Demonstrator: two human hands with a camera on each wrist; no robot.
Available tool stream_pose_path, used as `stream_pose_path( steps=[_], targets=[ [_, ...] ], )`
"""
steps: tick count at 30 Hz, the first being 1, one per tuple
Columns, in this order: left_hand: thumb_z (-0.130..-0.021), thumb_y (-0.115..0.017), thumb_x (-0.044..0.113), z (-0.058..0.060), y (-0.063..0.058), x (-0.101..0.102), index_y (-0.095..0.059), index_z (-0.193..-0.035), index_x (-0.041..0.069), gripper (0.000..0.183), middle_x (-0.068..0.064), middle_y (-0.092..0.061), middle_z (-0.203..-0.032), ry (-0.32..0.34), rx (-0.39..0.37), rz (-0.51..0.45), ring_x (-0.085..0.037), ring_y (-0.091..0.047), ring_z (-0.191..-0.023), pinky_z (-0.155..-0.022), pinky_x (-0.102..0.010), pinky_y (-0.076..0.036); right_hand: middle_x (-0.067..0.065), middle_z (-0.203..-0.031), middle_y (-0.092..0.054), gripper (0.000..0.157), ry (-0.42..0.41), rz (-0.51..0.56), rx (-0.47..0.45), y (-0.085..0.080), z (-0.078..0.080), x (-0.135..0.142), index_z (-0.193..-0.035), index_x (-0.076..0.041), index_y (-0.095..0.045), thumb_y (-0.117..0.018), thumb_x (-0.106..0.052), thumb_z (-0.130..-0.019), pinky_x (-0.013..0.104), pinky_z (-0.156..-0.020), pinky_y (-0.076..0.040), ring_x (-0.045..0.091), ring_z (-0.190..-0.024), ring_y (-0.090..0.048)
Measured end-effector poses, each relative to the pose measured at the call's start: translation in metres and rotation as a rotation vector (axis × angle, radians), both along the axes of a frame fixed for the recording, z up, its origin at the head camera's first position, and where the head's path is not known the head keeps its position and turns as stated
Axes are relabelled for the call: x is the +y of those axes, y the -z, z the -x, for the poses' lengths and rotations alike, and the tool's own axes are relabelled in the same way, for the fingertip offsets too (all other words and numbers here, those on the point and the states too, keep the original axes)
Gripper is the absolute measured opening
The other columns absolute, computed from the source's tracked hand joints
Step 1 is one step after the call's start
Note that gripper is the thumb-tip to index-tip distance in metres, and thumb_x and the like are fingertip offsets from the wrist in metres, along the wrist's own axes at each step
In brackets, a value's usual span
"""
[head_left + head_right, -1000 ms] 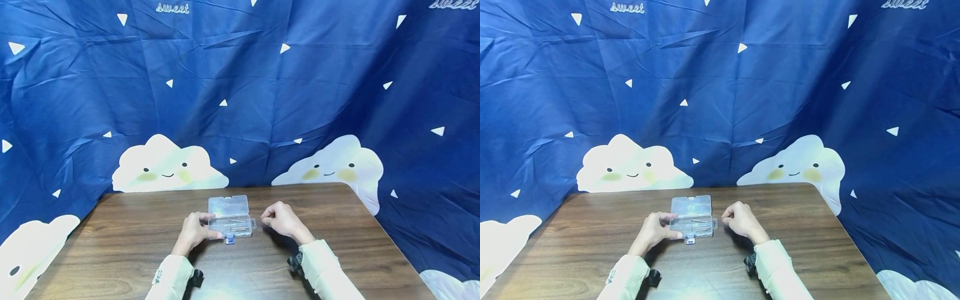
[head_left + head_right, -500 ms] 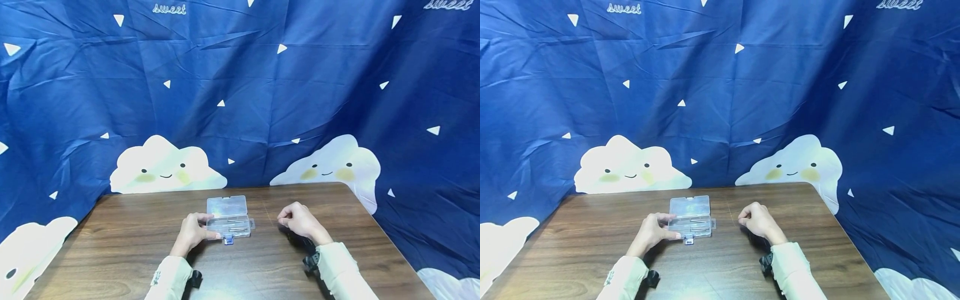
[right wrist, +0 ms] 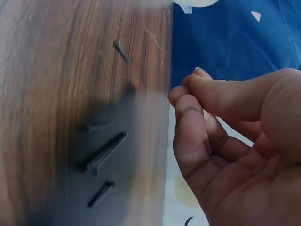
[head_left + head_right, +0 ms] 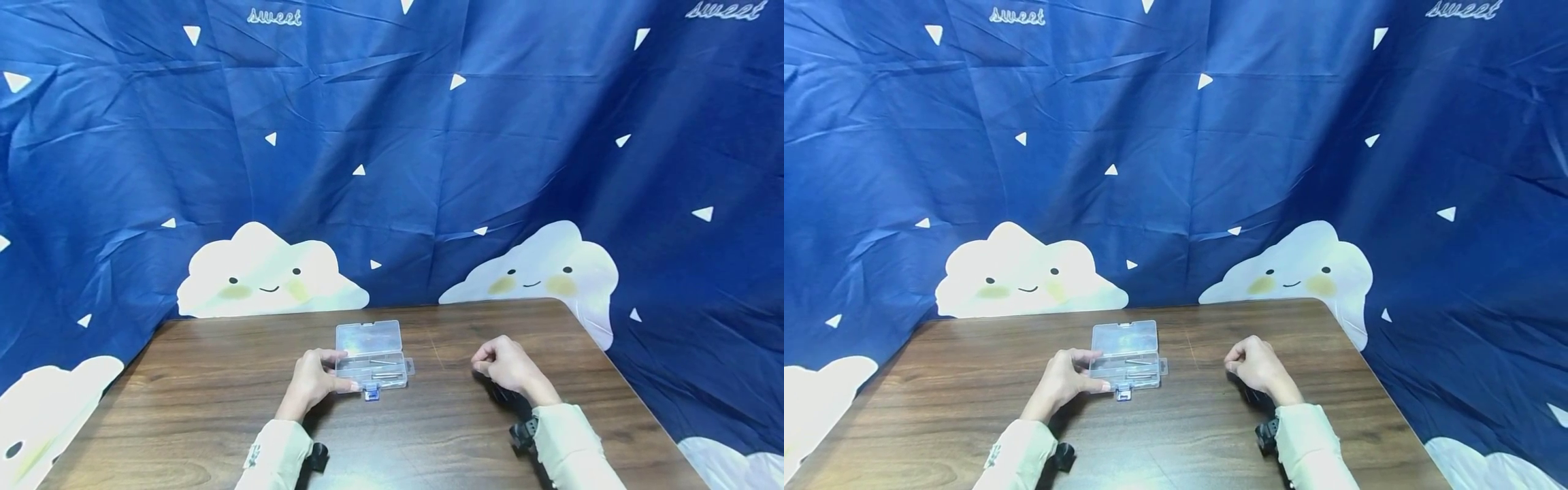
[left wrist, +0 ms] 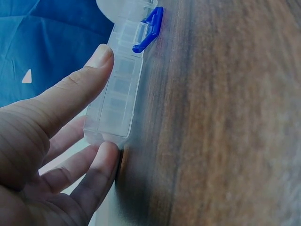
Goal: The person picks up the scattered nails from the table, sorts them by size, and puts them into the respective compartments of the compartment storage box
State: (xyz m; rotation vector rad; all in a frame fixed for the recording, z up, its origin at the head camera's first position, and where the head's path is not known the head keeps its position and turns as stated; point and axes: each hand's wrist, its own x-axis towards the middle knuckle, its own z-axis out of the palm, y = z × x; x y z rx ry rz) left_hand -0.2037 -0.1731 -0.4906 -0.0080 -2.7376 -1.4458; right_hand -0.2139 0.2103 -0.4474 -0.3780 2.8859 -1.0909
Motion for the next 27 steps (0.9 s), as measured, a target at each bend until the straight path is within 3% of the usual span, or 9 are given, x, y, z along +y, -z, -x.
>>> stream_pose_path(
  steps=[10, 18, 22, 27],
  targets=[
    [-0.052, -0.101, 0.015, 0.000, 0.000, 0.001, -0.077, -0.112, 0.007, 0.066, -0.007, -0.068, -0.095, -0.022, -0.019, 0.008, -0.017, -0.058, -0.074, -0.063, -0.031, -0.049, -0.004, -0.071, -0.066, 0.012, 0.071, -0.104, -0.032, 0.006, -0.002, 0.016, -0.073, -0.012, -0.073, -0.076, -0.004, -0.082, 0.040, -0.073, -0.049, 0.014, -0.069, -0.057],
    [-0.052, -0.101, 0.016, 0.001, 0.000, 0.001, -0.077, -0.113, 0.007, 0.066, -0.007, -0.068, -0.094, -0.019, -0.027, 0.007, -0.017, -0.059, -0.074, -0.062, -0.029, -0.049, -0.005, -0.061, -0.058, 0.032, 0.121, -0.232, -0.068, 0.012, -0.001, 0.016, -0.058, -0.013, -0.056, -0.076, -0.012, -0.084, 0.040, -0.071, -0.050, 0.015, -0.064, -0.055],
    [-0.052, -0.101, 0.016, 0.001, -0.001, 0.001, -0.077, -0.113, 0.006, 0.066, -0.006, -0.068, -0.091, -0.011, -0.016, 0.012, -0.016, -0.060, -0.072, -0.061, -0.030, -0.050, -0.002, -0.060, -0.057, 0.032, 0.106, -0.288, -0.100, 0.011, 0.000, 0.014, -0.057, -0.012, -0.054, -0.067, -0.008, -0.087, 0.041, -0.069, -0.050, 0.017, -0.063, -0.055],
    [-0.052, -0.101, 0.016, 0.000, -0.001, 0.001, -0.076, -0.112, 0.005, 0.066, -0.006, -0.070, -0.090, -0.002, -0.006, 0.026, -0.015, -0.060, -0.071, -0.061, -0.031, -0.050, 0.006, -0.062, -0.048, 0.025, 0.017, -0.373, -0.116, 0.010, 0.001, 0.009, -0.066, -0.008, -0.048, -0.056, -0.004, -0.090, 0.040, -0.066, -0.046, 0.023, -0.063, -0.050]
  ],
)
